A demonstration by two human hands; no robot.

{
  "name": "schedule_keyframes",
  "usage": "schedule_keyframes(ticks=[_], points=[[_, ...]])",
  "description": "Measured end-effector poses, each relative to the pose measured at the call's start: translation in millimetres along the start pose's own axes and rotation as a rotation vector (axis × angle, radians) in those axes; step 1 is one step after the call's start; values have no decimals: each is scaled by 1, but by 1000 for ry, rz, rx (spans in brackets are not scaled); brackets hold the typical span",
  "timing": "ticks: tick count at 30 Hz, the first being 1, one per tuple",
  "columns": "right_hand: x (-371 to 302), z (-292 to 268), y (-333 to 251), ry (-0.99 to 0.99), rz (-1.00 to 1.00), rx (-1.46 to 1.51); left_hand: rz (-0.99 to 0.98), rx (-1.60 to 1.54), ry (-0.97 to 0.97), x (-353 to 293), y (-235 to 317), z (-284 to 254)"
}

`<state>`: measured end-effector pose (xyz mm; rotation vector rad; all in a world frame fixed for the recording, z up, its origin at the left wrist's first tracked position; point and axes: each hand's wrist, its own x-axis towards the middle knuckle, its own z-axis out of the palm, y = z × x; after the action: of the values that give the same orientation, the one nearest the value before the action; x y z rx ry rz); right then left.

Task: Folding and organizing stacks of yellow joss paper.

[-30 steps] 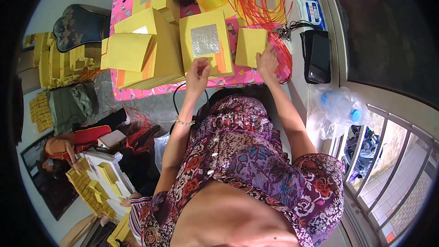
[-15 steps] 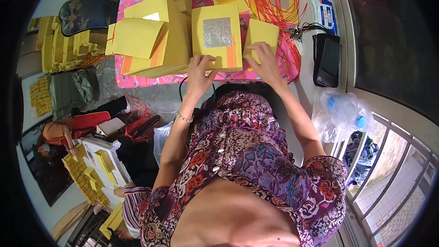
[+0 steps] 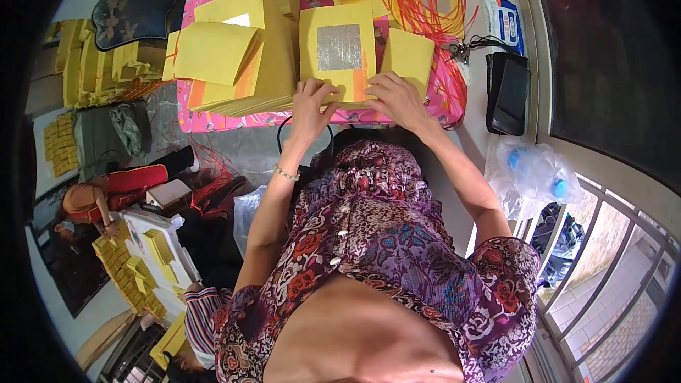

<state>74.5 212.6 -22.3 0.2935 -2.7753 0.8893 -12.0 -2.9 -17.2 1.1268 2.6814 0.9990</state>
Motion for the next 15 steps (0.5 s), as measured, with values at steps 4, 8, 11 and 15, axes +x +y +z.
schedule_keyframes(ticks=[4,8,11,15], points=[[3,-4,-2,-16,34,68,-29,-22,-10,2,-1,-4],[6,-3,-3,-15,71,86,-33,-54,-24,3,-2,-5],[6,-3,-5,-8,88,68,-40,-64,-33,3,-2,-7],[8,-2,-4,-3,82,64,-39,-76,-33,4,-2,-7]])
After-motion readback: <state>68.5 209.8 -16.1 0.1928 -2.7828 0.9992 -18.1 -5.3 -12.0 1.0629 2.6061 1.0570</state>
